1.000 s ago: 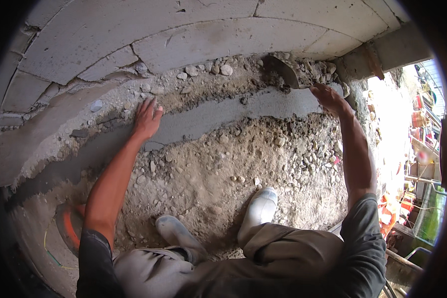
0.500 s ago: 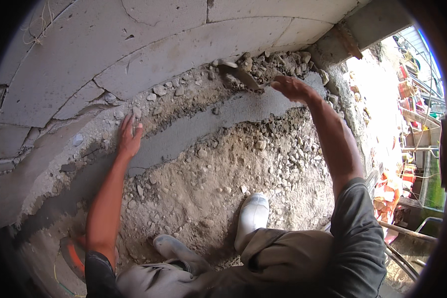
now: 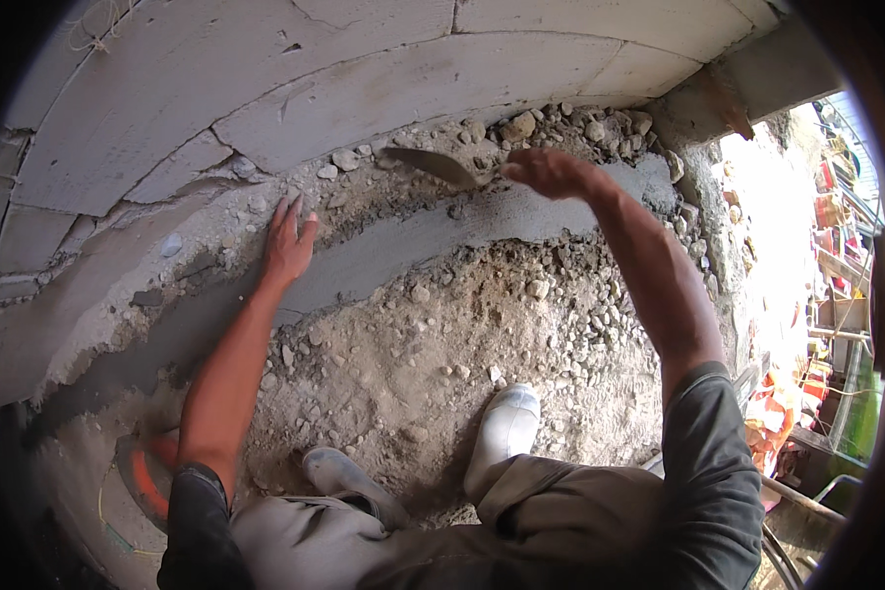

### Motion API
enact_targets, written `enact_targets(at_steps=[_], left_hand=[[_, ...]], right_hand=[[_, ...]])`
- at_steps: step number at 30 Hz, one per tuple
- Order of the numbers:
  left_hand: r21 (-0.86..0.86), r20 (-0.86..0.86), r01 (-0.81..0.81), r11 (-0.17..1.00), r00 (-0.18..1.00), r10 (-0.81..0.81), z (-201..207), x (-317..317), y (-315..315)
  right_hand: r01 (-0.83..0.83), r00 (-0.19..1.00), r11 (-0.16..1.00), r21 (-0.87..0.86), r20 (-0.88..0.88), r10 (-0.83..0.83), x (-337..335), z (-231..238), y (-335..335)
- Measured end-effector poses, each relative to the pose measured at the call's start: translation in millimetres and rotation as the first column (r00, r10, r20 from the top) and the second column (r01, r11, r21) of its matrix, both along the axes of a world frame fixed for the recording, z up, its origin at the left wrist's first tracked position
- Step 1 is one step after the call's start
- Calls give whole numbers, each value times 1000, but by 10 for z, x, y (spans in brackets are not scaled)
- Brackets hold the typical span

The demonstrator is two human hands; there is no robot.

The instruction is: The person uses a trowel to spread and smooth cement on a concrete floor. They repeatedly scoop cement from a bucket and apply it to the surface, leveling it with the trowel.

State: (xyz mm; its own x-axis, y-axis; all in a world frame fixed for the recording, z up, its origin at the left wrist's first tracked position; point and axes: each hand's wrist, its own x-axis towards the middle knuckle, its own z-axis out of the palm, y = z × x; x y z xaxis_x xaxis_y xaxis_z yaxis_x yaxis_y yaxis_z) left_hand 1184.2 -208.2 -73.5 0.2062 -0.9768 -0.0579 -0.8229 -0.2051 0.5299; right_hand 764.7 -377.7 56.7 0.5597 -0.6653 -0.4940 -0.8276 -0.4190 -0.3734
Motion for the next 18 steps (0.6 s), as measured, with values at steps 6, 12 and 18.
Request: enact_targets(at_steps=[6, 12, 18], left_hand=[[-218, 173, -113, 969, 973, 152, 141, 629, 389], [-195, 294, -733, 652, 590, 752, 209, 895, 493], [-99, 70, -871, 480, 475, 877, 285, 1451, 586]], right_hand=[[160, 972, 961, -227, -131, -193, -650, 353, -66], [-96, 972, 987, -132, 202, 122, -145, -159, -190], [-99, 992, 975, -199, 63, 114, -54, 112, -132]])
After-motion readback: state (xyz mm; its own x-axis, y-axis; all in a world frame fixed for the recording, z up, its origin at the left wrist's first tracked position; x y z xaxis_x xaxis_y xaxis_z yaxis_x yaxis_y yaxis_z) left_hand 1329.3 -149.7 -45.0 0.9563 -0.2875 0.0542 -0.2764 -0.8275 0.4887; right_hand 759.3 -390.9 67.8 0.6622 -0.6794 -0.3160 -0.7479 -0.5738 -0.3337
